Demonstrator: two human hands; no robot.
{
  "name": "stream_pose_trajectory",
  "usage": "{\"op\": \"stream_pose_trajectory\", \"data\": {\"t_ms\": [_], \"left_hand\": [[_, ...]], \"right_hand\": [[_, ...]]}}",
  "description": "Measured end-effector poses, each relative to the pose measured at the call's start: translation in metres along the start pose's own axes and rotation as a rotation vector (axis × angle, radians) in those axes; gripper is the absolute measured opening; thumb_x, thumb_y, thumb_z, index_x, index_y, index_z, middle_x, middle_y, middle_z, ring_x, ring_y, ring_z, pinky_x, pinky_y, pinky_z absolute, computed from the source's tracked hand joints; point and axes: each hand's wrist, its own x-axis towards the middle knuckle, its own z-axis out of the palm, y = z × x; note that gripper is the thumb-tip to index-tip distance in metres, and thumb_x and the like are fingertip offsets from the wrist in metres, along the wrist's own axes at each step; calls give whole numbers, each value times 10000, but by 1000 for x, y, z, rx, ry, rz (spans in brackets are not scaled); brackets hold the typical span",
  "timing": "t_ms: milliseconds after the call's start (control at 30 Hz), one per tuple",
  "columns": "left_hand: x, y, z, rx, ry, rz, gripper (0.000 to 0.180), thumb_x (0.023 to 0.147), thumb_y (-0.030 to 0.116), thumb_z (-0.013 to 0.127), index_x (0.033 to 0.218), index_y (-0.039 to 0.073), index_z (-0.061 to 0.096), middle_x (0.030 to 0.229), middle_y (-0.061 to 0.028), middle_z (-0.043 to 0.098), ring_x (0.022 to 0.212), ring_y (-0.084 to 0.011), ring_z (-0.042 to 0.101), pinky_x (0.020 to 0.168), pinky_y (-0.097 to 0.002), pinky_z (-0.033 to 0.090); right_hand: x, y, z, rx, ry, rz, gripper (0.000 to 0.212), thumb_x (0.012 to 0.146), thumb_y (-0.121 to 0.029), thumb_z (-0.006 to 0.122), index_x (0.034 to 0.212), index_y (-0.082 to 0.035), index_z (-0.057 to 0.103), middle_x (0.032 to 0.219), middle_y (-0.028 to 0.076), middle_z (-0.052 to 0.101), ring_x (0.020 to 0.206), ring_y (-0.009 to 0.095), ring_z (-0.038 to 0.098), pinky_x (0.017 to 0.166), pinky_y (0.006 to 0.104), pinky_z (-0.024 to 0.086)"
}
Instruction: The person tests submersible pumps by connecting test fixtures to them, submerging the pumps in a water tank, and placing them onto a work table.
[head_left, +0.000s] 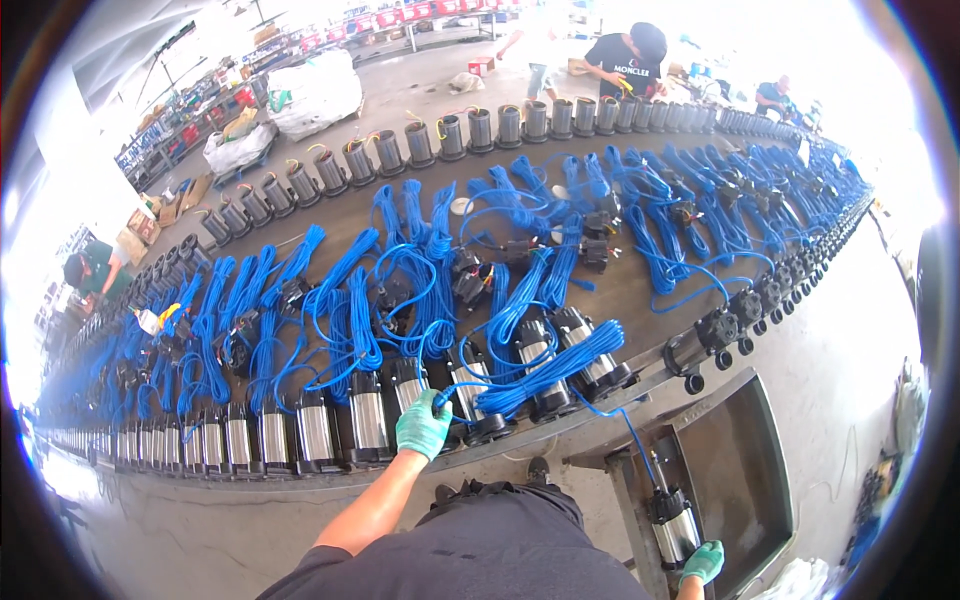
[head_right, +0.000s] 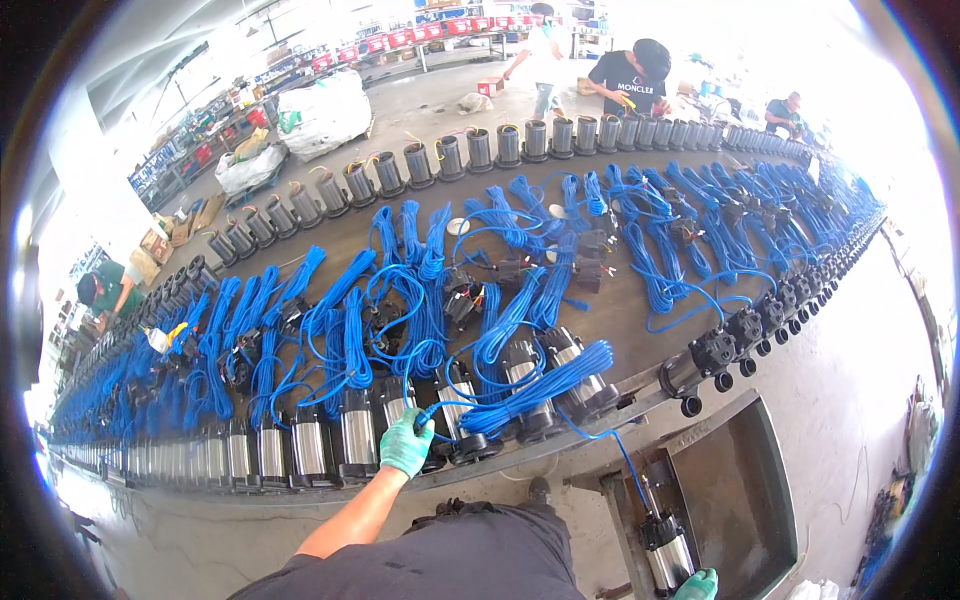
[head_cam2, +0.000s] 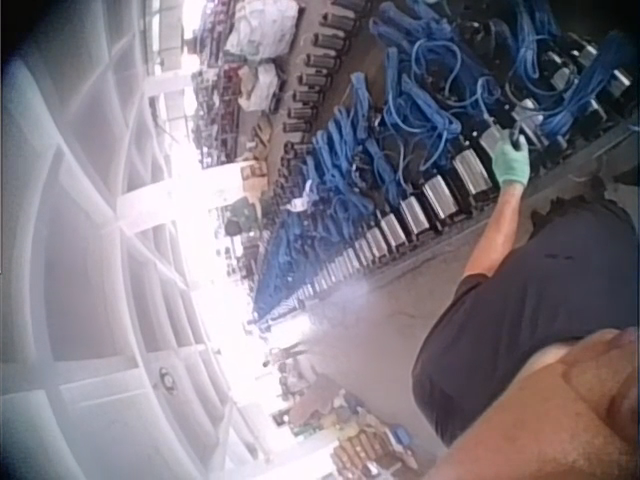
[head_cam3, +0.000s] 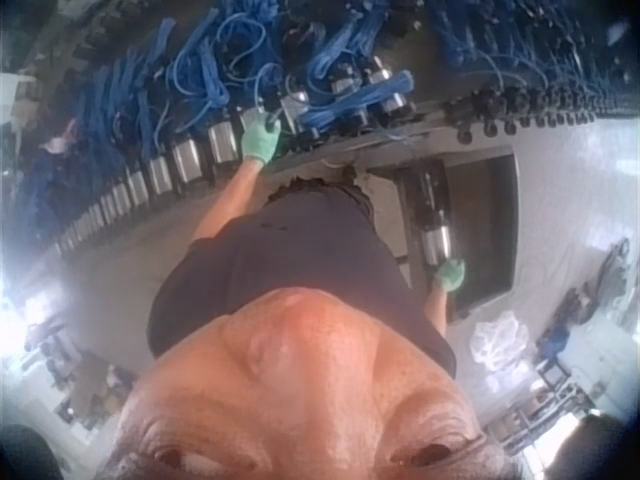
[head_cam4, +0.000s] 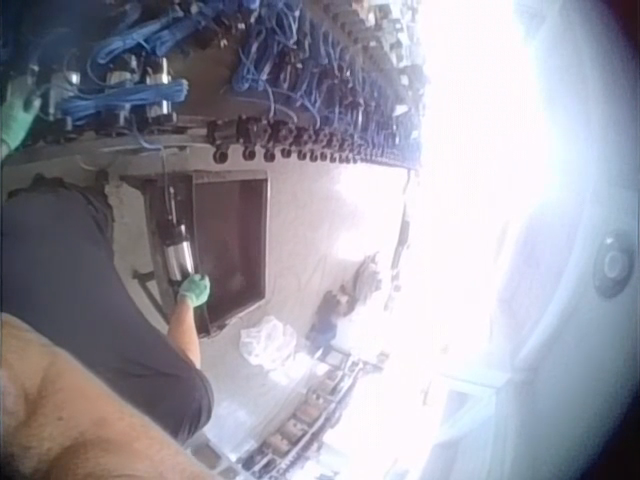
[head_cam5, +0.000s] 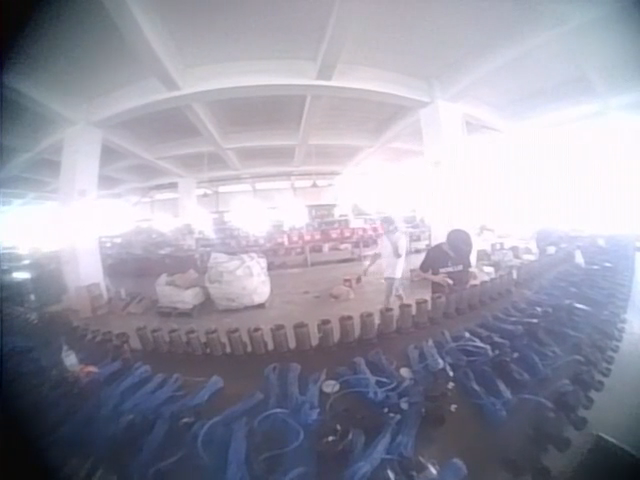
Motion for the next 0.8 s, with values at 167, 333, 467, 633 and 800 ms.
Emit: {"op": "stream_pose_trajectory", "data": {"t_ms": [167, 333, 467, 633, 800], "left_hand": [[-1, 3, -3, 7, 3, 5, 244, 894, 338, 676, 1035, 138, 671, 856, -142, 713, 806, -387, 689, 709, -494, 536], [0, 5, -4, -8, -11, 2, 237, 894, 336, 676, 1024, 139, 668, 855, -143, 712, 803, -390, 687, 710, -497, 534], [-1, 2, -2, -6, 10, 13, 231, 894, 336, 677, 1023, 145, 667, 862, -144, 713, 813, -393, 686, 714, -501, 534], [-2, 2, -1, -15, 21, 22, 232, 891, 335, 683, 1026, 147, 665, 877, -145, 714, 824, -395, 685, 719, -503, 535], [-2, -1, 1, -18, 19, 0, 243, 885, 335, 689, 1034, 143, 673, 879, -139, 715, 814, -388, 688, 717, -494, 541]], "right_hand": [[-1, -7, -6, 30, -18, -8, 231, 921, -175, 534, 947, -2, 686, 917, 208, 712, 838, 390, 672, 787, 457, 508], [0, -1, -2, 42, -16, 1, 228, 914, -174, 534, 933, -2, 683, 893, 207, 709, 817, 390, 666, 770, 461, 505], [4, 8, 6, 24, -5, -22, 225, 909, -177, 530, 913, -9, 679, 881, 206, 706, 799, 390, 660, 760, 464, 503], [0, 3, 1, 32, -20, 5, 224, 912, -178, 522, 898, -19, 678, 871, 199, 702, 800, 384, 659, 763, 463, 506], [5, 11, 7, 11, -20, -6, 225, 914, -180, 529, 921, -19, 685, 885, 198, 704, 814, 379, 662, 776, 460, 508]]}}
